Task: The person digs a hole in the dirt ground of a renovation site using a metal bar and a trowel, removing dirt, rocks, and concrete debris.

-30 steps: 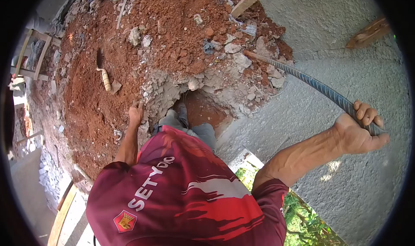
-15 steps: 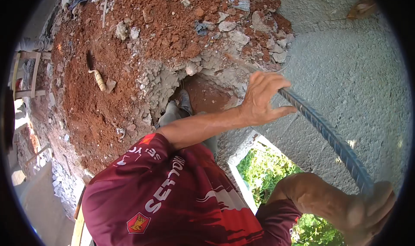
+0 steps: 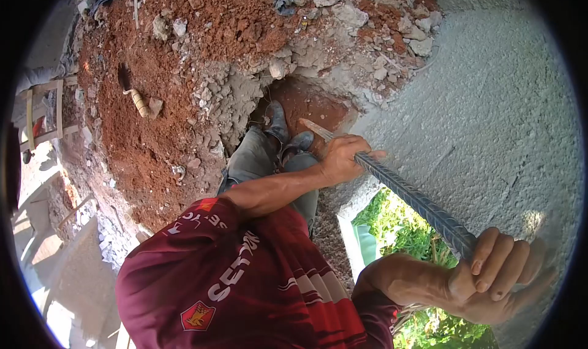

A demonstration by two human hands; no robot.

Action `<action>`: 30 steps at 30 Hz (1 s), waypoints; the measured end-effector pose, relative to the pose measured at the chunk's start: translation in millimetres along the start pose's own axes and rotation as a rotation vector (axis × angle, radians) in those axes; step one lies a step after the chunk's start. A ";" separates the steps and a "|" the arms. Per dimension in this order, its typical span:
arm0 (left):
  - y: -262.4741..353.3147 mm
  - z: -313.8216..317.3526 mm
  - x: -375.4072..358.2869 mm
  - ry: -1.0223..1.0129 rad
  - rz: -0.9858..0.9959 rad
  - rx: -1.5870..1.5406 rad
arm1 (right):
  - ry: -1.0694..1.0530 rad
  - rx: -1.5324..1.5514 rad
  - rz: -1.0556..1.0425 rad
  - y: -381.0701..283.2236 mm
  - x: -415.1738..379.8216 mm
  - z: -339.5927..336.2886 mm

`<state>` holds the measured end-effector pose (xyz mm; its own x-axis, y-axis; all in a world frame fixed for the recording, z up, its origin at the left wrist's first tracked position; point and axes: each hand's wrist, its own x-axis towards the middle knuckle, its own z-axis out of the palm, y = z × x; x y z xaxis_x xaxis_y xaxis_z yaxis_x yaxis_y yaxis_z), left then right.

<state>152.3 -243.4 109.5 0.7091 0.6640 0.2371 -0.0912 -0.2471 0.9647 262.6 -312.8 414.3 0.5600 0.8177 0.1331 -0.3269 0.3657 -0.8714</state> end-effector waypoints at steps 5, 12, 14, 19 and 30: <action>-70.5 -2.9 -16.9 -0.082 -0.080 0.031 | 0.161 -0.030 -0.074 86.3 -3.5 -27.3; -223.2 -24.2 -85.9 -0.216 -0.388 0.348 | 0.630 -0.427 0.153 424.6 -79.5 -112.4; -239.0 -42.0 -83.5 -0.287 -0.244 0.152 | 0.570 -0.243 0.197 424.0 -96.3 -82.0; -248.2 -65.3 -135.4 -0.281 -0.294 0.200 | 0.412 -0.331 0.379 410.3 -128.8 -33.8; -29.4 30.5 18.4 -0.077 -0.043 -0.007 | 0.256 -0.153 0.145 150.5 -19.4 -77.0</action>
<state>189.3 -245.4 82.0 0.7644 0.6173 0.1861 -0.0642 -0.2144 0.9746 261.1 -307.9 244.2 0.6953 0.7112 -0.1035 -0.3099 0.1667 -0.9360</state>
